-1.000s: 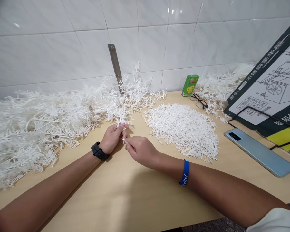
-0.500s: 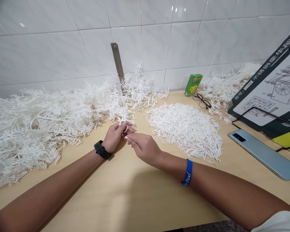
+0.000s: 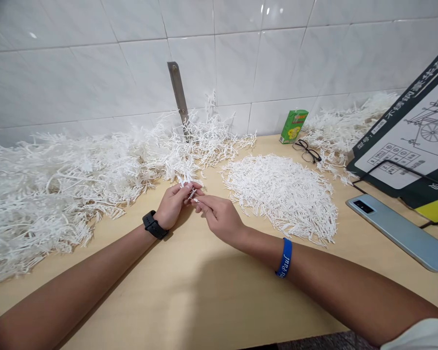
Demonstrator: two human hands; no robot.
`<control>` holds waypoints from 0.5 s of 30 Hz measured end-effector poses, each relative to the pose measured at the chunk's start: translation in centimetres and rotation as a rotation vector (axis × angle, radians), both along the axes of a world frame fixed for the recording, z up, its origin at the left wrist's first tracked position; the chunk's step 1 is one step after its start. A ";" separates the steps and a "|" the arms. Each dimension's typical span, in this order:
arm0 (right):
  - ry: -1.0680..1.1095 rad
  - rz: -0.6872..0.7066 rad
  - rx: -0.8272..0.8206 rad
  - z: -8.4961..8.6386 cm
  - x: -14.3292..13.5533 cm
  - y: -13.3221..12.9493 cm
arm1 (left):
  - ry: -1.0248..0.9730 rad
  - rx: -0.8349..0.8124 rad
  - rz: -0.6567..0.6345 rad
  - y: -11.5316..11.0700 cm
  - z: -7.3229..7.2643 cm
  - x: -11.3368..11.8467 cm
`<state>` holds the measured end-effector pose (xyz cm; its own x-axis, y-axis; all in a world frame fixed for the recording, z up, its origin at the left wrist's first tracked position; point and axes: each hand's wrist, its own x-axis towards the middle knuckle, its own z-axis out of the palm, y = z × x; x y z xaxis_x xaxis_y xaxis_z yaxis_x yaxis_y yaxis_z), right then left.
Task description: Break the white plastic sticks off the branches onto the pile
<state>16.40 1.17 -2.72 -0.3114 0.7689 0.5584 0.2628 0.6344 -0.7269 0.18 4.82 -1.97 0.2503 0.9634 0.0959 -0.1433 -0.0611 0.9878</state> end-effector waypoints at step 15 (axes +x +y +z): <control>0.683 -0.031 -0.784 0.3 0.9 2.2 | -0.006 -0.018 0.027 -0.3 0.4 0.1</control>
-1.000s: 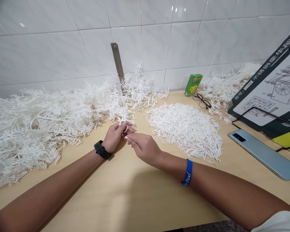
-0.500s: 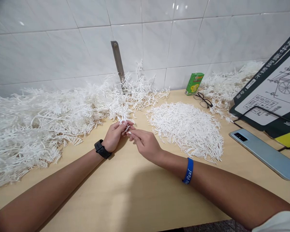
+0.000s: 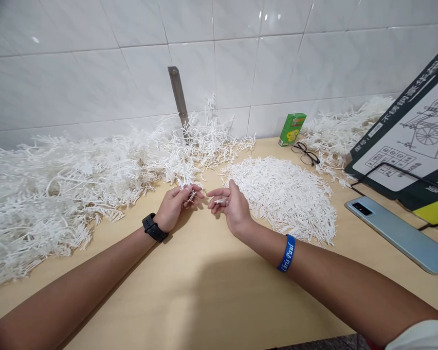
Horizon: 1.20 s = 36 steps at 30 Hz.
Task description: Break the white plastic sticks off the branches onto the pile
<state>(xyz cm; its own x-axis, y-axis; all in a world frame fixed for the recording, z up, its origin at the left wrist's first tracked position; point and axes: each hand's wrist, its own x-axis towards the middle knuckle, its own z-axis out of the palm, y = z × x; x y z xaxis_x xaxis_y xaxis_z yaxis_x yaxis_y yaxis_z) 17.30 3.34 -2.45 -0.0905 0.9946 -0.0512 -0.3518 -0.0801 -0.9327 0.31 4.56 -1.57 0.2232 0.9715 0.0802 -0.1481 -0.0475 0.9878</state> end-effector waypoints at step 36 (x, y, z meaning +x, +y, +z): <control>-0.572 -0.163 0.592 0.1 -1.0 -2.0 | 0.107 0.275 0.022 -1.4 1.0 0.8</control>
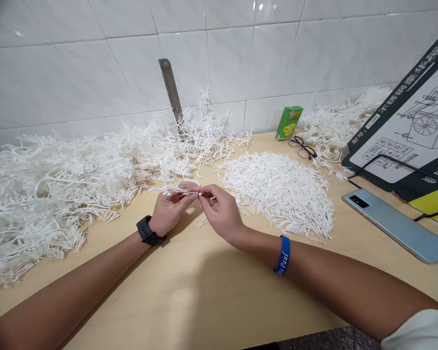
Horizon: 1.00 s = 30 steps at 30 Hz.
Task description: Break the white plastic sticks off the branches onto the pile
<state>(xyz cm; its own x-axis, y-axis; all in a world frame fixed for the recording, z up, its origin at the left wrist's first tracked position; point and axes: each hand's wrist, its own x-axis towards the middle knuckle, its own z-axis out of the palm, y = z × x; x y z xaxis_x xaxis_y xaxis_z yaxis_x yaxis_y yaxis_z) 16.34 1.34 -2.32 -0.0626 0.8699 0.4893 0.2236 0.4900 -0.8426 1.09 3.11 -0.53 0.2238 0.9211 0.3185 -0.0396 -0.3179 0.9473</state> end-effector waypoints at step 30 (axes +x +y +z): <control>-0.110 0.256 -0.120 0.0 -0.1 0.0 | 0.090 -0.045 -0.164 0.2 -0.5 -0.3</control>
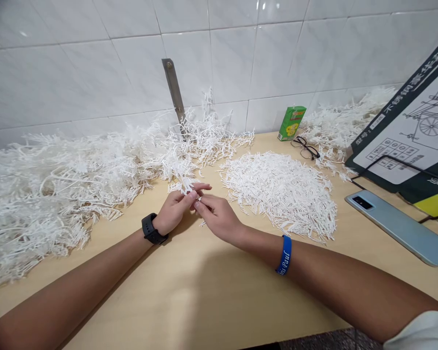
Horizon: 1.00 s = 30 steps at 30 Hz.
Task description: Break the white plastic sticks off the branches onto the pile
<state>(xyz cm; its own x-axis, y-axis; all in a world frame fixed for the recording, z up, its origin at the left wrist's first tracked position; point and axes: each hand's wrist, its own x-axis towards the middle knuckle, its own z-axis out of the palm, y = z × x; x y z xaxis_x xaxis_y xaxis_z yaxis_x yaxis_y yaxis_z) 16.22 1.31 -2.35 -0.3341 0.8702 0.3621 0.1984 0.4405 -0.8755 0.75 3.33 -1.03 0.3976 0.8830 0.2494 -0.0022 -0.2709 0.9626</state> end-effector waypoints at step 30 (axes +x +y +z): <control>-0.118 0.048 0.384 -0.4 0.3 -0.4 | -0.145 -0.156 0.173 0.2 0.2 0.2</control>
